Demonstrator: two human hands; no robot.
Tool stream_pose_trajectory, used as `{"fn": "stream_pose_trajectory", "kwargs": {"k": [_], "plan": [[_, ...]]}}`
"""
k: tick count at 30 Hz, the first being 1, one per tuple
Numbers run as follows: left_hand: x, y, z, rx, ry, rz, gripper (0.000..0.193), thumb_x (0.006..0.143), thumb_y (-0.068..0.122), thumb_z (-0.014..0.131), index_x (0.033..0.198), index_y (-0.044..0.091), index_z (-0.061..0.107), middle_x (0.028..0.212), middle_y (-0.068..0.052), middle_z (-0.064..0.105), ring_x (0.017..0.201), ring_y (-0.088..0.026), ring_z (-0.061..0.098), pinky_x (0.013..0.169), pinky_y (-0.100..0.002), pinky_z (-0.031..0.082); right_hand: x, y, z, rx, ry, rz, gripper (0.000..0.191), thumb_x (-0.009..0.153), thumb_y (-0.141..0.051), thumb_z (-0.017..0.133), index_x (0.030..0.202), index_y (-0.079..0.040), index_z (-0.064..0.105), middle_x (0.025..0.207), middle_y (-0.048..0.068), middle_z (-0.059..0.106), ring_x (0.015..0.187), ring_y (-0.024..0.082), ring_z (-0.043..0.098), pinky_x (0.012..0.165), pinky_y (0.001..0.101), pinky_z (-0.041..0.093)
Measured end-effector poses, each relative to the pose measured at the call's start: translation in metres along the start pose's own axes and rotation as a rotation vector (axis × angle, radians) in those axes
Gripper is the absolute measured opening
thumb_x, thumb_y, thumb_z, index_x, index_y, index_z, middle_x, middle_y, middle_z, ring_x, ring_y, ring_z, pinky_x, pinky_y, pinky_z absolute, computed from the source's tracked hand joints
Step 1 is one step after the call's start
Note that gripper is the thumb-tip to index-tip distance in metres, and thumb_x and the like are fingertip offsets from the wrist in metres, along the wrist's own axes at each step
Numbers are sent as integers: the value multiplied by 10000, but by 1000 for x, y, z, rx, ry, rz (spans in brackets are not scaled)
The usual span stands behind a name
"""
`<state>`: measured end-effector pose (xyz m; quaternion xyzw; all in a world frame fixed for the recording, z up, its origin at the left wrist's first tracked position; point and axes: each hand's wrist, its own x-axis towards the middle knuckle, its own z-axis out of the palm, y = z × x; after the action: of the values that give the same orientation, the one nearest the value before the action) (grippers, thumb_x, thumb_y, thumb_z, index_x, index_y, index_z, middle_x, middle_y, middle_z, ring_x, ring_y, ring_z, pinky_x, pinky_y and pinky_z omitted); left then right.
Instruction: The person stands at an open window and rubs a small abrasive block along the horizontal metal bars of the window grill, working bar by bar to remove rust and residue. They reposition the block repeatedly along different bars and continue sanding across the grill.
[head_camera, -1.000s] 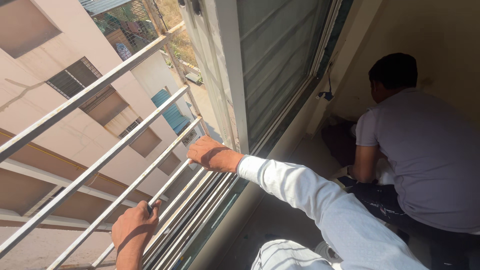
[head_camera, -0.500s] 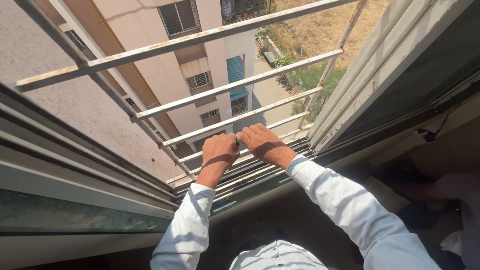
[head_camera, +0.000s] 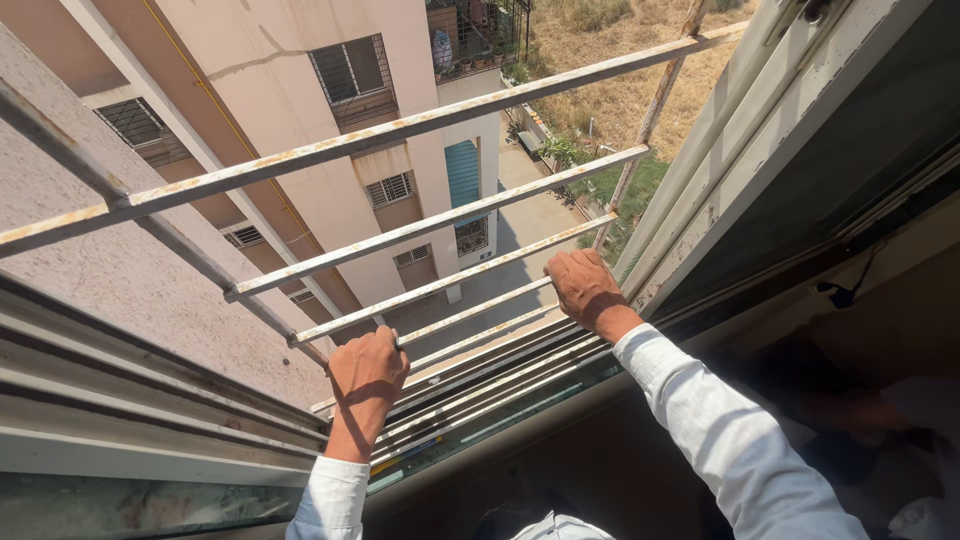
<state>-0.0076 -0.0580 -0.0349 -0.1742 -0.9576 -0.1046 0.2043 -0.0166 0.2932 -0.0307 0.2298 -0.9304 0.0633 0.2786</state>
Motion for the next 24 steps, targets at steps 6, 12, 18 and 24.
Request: {"fn": "stream_pose_trajectory", "kwargs": {"k": [6,12,18,24], "plan": [[56,78,16,-83,-438,-66,219,856,216,624,842,53,770,870,-200,739,817,-406,726,750,-480,593,3,-3,-13,39,-12,15,198,824,-2,595,1001,-89,571,863,96,542,875,287,556,889,411,407],[86,168,35,-236,-166,172,114,878,123,605,855,46,685,820,-188,722,802,-383,717,698,-481,569,5,-15,-25,90,50,-3,220,806,-13,607,1012,-76,565,891,103,545,906,304,562,900,427,405],[64,139,25,-314,-72,308,317,996,333,575,893,37,620,789,-159,645,714,-363,662,616,-484,521,3,-15,-36,114,14,-32,246,815,33,580,1033,-80,562,916,98,564,969,294,597,956,418,418],[38,101,14,-232,-3,315,343,1002,367,578,855,60,622,734,-120,624,653,-323,630,596,-465,488,2,-20,-44,172,-24,-7,364,797,88,553,1129,-58,572,985,114,603,1000,305,605,1001,426,413]]}}
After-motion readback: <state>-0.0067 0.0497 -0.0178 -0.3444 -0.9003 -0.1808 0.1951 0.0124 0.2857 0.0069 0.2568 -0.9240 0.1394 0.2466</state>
